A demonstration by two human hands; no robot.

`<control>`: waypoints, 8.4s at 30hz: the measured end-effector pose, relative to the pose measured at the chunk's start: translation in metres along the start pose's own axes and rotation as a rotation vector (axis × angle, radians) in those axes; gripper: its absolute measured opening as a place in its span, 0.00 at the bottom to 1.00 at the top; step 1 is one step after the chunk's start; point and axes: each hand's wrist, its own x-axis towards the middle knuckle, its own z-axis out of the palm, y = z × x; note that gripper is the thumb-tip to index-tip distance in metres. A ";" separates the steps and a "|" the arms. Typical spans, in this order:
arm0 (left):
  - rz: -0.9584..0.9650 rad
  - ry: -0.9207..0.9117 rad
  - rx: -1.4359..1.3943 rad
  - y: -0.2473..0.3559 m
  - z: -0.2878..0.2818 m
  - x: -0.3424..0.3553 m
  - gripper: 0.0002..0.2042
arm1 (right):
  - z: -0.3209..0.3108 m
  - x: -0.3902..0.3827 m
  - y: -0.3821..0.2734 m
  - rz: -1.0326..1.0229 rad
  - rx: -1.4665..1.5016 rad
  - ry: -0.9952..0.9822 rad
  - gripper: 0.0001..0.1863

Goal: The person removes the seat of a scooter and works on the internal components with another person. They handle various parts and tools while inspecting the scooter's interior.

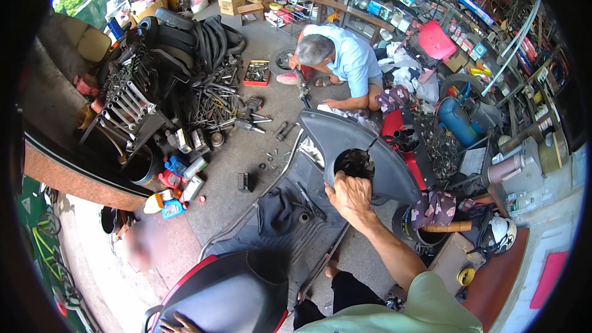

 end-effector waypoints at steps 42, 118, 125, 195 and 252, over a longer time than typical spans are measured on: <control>-0.372 -0.051 -0.177 -0.069 0.009 -0.015 0.34 | 0.012 0.011 0.008 -0.011 0.151 -0.071 0.14; -0.340 0.333 -0.238 -0.070 0.029 -0.042 0.36 | 0.027 0.016 0.003 0.238 0.068 -0.118 0.19; -0.339 0.371 -0.346 -0.068 0.036 -0.041 0.35 | 0.033 0.016 0.008 0.233 0.061 -0.119 0.18; -0.391 -0.016 -0.281 -0.062 -0.037 -0.038 0.32 | 0.017 0.014 0.001 0.242 -0.015 -0.068 0.19; -0.297 0.052 -0.180 -0.062 0.009 -0.035 0.28 | 0.000 0.013 -0.004 0.165 0.035 -0.134 0.17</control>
